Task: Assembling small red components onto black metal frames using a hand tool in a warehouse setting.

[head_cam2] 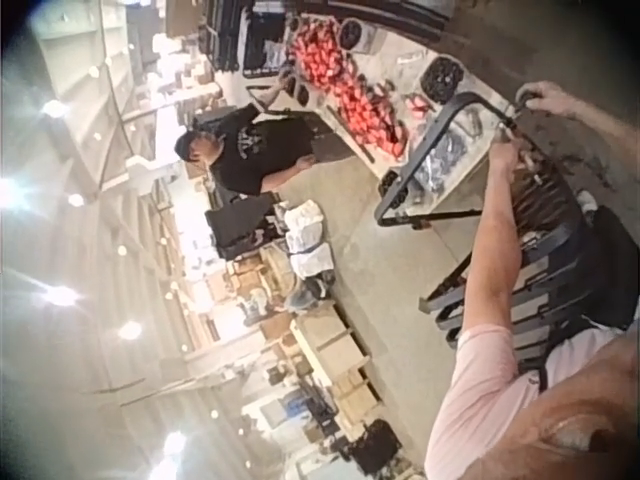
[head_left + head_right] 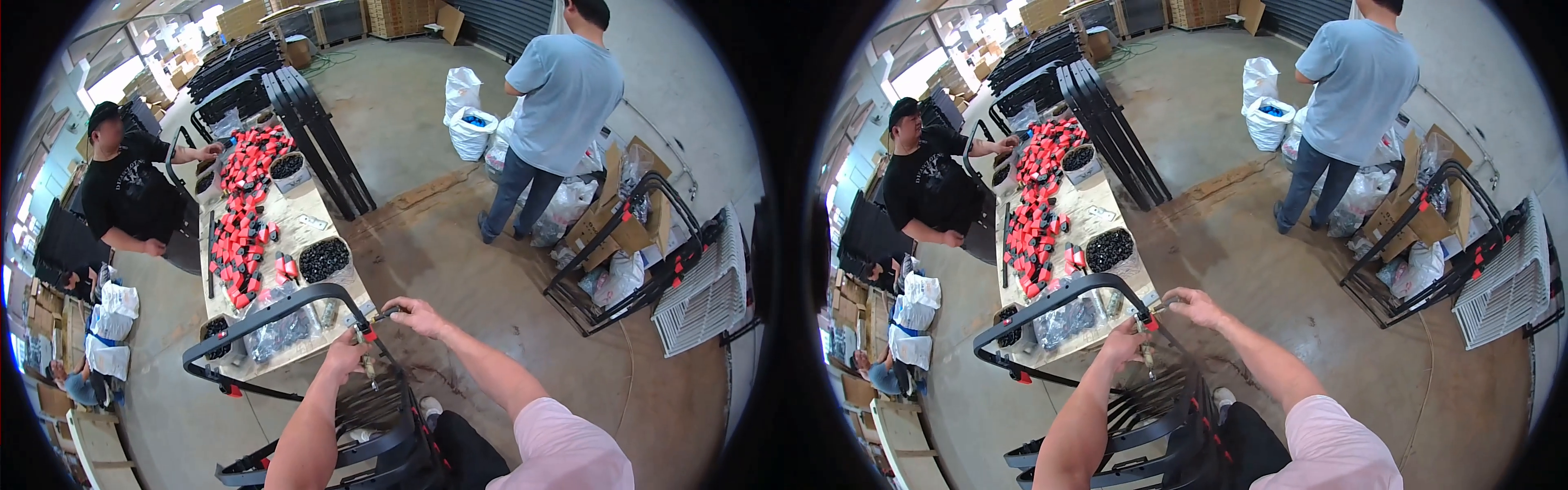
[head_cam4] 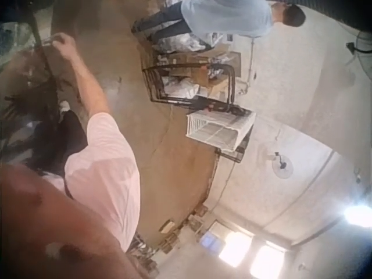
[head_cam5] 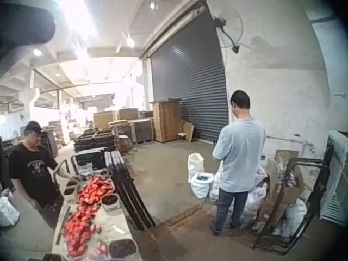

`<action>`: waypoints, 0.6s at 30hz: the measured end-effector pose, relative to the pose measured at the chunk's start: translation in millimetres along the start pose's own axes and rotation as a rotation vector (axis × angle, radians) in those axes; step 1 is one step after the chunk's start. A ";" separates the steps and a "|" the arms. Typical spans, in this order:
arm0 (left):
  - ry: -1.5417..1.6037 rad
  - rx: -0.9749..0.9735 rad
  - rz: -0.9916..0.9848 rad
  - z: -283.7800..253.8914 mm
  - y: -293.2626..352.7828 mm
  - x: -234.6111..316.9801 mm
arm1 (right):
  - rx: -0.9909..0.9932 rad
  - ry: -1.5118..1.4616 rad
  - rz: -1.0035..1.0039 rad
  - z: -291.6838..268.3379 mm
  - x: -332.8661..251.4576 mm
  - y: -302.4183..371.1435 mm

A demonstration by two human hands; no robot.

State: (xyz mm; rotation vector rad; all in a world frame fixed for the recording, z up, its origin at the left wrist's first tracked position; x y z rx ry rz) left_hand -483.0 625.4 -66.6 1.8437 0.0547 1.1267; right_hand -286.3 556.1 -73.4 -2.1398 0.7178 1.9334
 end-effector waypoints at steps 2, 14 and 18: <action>-0.004 -0.013 0.019 -0.5 -4.7 3.9 | 0.016 0.088 -0.032 -7.6 -24.2 1.9; -0.102 0.041 0.082 4.9 4.4 18.2 | 0.039 0.018 -0.064 -9.8 -8.4 -2.5; -0.075 0.043 0.056 -1.8 -0.3 6.4 | 0.025 0.008 0.003 -2.9 -16.7 1.2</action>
Point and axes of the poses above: each hand's wrist, its own y-axis away from the middle knuckle, its own z-axis out of the palm, x = y × z, the point moved 9 cm from there along -y, towards the middle knuckle, and after that the axes turned 11 degrees about x, right-handed, at the moved point
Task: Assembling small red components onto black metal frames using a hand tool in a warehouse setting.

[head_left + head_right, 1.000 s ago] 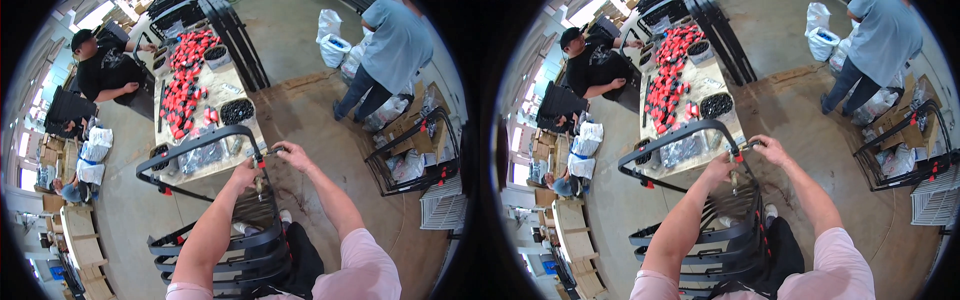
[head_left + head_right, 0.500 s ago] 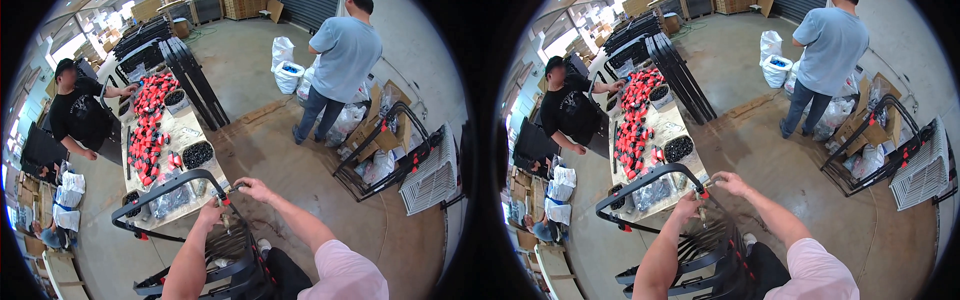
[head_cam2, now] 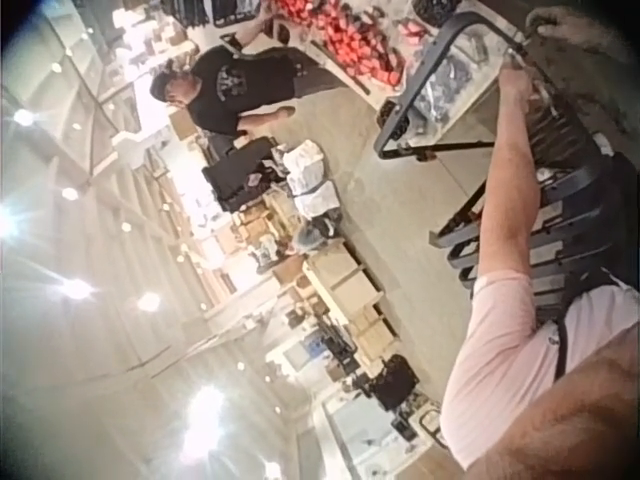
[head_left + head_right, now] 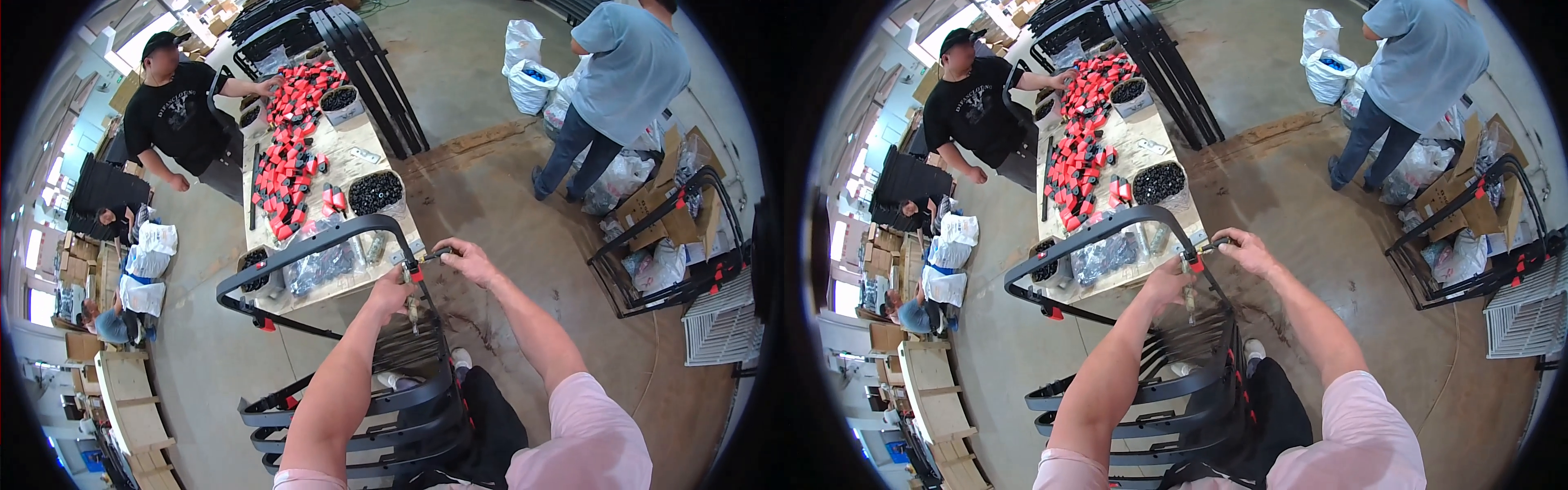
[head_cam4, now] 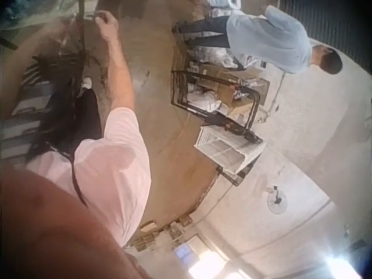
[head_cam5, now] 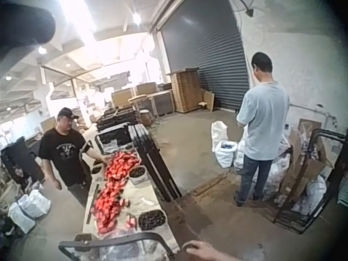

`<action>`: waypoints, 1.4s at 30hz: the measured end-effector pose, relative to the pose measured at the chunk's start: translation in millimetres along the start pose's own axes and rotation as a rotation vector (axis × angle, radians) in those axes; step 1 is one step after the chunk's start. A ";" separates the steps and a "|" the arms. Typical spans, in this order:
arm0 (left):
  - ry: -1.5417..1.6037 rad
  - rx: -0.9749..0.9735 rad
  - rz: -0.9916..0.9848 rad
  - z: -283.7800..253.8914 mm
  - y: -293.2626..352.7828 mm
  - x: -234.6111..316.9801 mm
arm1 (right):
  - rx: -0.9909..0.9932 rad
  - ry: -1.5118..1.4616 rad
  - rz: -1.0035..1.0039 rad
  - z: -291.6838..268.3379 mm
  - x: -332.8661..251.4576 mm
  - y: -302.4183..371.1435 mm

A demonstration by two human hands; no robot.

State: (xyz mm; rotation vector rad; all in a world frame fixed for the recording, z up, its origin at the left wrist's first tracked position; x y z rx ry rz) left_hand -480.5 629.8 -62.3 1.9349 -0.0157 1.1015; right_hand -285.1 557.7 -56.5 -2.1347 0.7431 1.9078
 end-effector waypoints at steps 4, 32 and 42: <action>0.003 -0.008 -0.012 5.9 0.7 3.2 | -0.007 0.034 -0.048 -4.8 9.1 -2.2; 0.011 -0.042 -0.024 4.7 4.0 6.3 | -0.003 0.078 -0.026 -3.2 1.2 -2.2; -0.051 -0.067 -0.012 5.9 6.4 11.3 | -0.070 -0.073 0.167 5.4 13.9 -5.7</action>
Point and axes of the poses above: each hand's wrist, its own y-axis away from the middle knuckle, its own z-axis out of the palm, x = y × z, the point moved 9 cm from there along -y, towards the middle knuckle, and after that the axes turned 11 degrees about x, right-handed, at the moved point
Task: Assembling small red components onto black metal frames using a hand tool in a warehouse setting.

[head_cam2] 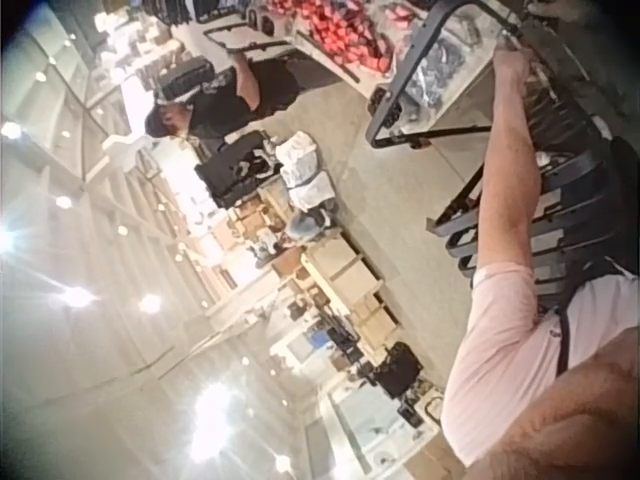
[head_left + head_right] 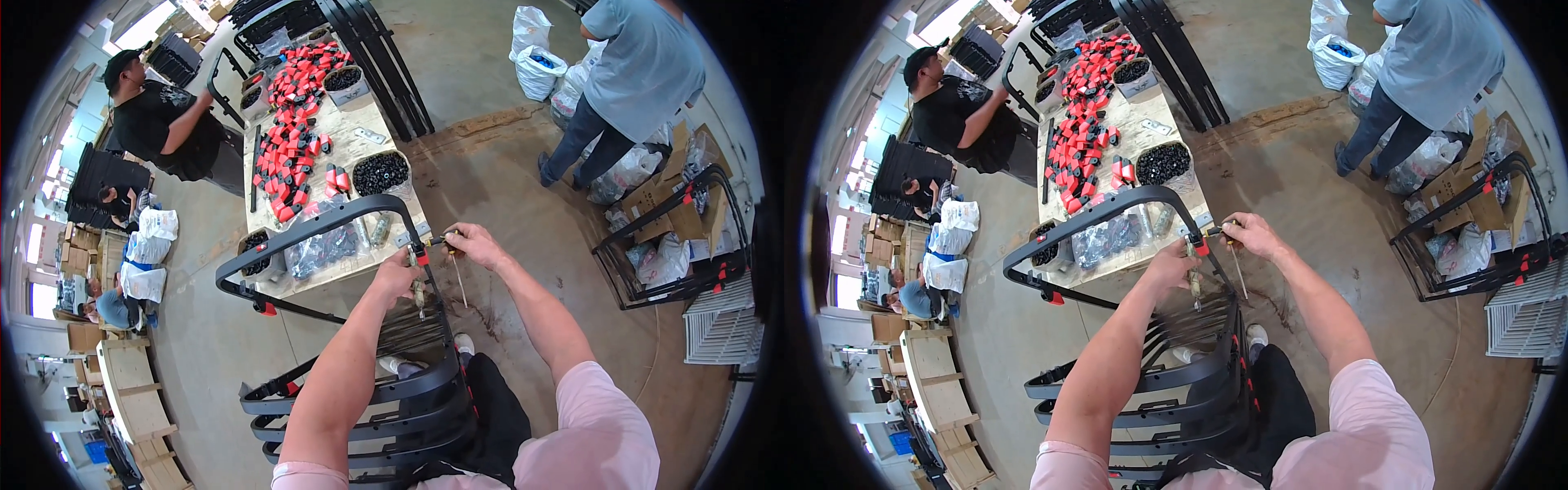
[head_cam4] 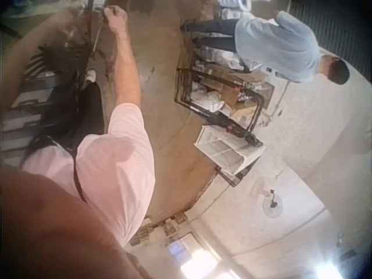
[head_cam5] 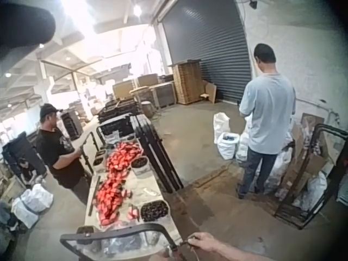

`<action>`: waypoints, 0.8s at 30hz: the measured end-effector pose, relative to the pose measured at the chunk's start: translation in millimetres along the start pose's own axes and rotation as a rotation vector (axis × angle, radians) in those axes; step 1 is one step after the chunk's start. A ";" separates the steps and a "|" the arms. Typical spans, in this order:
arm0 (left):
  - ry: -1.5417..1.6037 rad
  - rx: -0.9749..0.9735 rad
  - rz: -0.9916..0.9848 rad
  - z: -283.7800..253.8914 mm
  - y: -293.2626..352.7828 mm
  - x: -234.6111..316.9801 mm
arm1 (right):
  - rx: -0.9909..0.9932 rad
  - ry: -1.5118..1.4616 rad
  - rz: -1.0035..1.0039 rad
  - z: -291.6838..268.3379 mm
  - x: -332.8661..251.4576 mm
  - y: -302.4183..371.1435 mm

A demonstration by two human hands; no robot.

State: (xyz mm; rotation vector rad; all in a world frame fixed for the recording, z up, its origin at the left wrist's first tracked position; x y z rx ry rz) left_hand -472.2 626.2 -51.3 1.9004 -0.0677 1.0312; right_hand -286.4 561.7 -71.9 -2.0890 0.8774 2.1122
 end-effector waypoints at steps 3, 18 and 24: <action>0.004 0.019 0.010 -3.0 -0.3 -3.8 | -0.045 -0.095 0.213 3.4 12.0 -3.0; 0.046 0.092 0.017 -1.9 1.6 -2.6 | 0.064 0.240 -0.306 4.1 -10.3 -0.3; 0.033 0.145 0.038 -1.9 -6.1 -10.6 | -0.041 -0.178 0.427 17.9 19.8 -7.4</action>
Point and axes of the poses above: each hand's wrist, its own y-axis away from the middle knuckle, its own z-axis out of the palm, x = y × z, the point moved 9 cm from there along -y, towards the middle knuckle, and after that the axes turned 11 degrees about x, right-handed, at the moved point
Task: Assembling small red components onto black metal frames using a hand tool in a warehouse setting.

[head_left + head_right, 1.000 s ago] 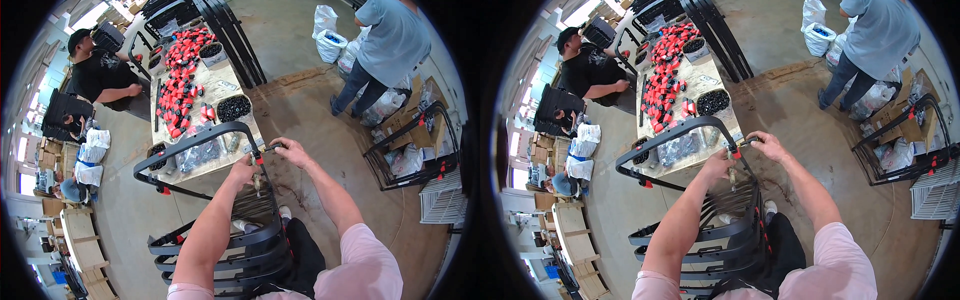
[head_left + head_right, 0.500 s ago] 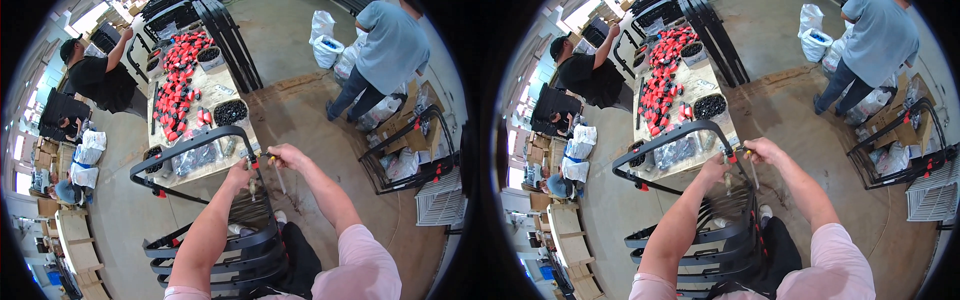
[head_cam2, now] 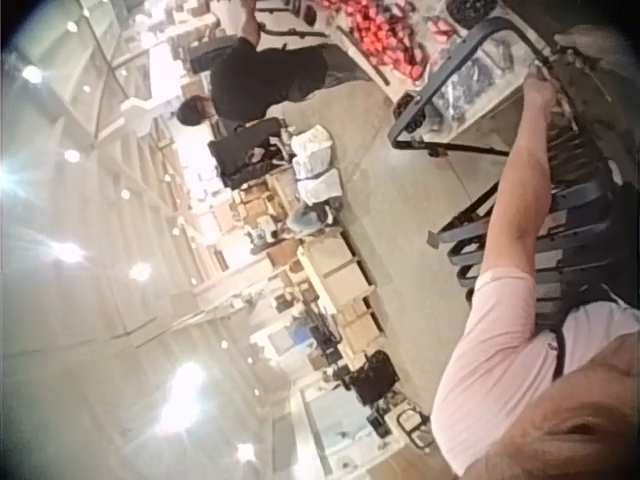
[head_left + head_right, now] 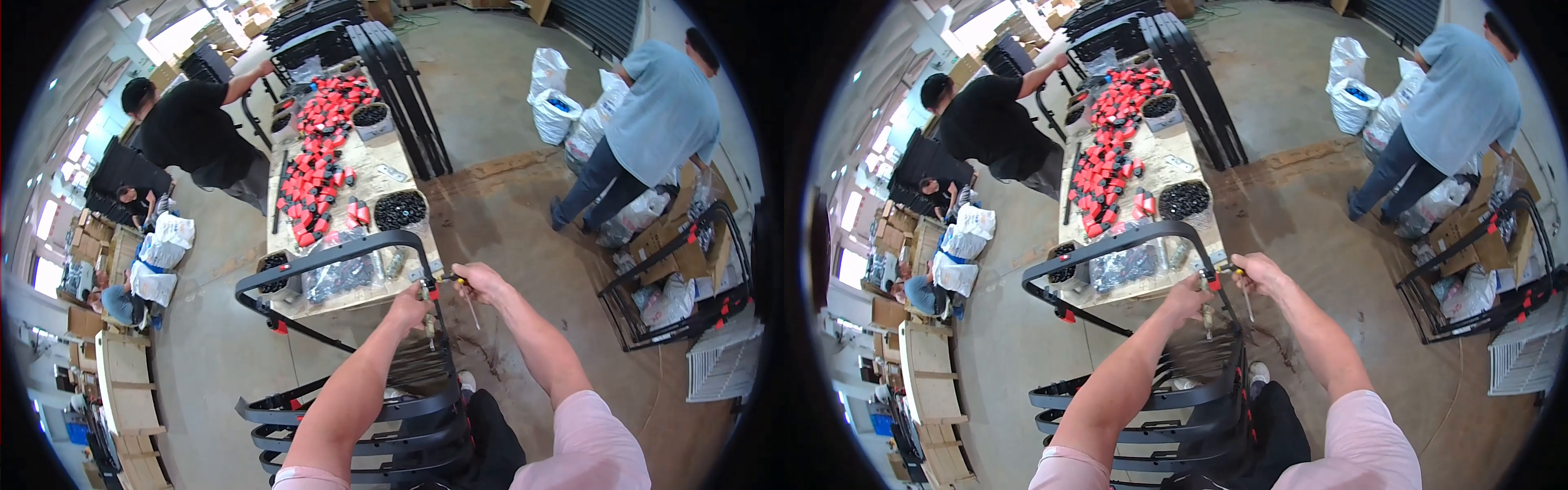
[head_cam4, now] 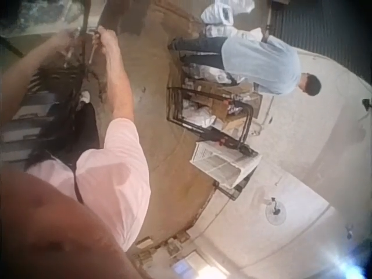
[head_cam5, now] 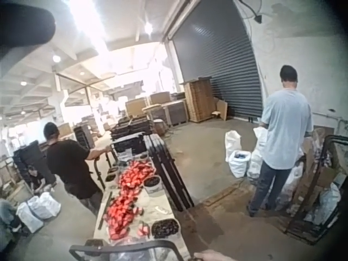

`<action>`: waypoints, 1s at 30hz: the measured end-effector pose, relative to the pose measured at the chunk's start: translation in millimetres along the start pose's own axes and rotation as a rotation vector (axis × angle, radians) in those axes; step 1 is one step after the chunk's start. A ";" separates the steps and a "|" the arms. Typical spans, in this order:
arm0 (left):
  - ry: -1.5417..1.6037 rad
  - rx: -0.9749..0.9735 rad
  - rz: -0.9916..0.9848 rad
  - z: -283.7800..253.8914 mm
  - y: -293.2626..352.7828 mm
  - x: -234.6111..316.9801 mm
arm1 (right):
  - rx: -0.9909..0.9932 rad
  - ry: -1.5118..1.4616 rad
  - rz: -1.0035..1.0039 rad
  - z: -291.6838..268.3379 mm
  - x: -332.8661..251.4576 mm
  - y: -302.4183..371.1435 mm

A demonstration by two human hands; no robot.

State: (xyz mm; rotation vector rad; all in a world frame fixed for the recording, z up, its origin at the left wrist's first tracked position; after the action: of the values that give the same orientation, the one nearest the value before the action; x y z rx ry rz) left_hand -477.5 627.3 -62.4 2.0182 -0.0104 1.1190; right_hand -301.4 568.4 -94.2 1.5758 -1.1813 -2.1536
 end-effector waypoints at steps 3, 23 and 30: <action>-0.080 0.066 0.070 -10.5 -1.7 2.1 | 0.052 0.242 -0.425 4.3 -24.9 15.3; -0.258 0.150 0.179 -12.4 -7.0 1.4 | 0.140 0.329 -0.345 1.8 -9.6 7.5; -0.356 0.268 0.344 5.7 -33.3 2.2 | 0.015 0.195 -0.150 -12.3 1.2 -10.4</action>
State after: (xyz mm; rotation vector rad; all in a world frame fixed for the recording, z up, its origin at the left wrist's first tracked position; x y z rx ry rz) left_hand -460.0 646.7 -83.9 2.5027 -0.4240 0.9880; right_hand -288.4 568.7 -103.7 1.8865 -1.0520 -2.0234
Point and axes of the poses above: each hand's wrist, its own y-axis away from the middle knuckle, its own z-axis out of the palm, x = y × z, the point moved 9 cm from there along -y, towards the middle knuckle, and after that the axes turned 11 degrees about x, right-handed, at the moved point
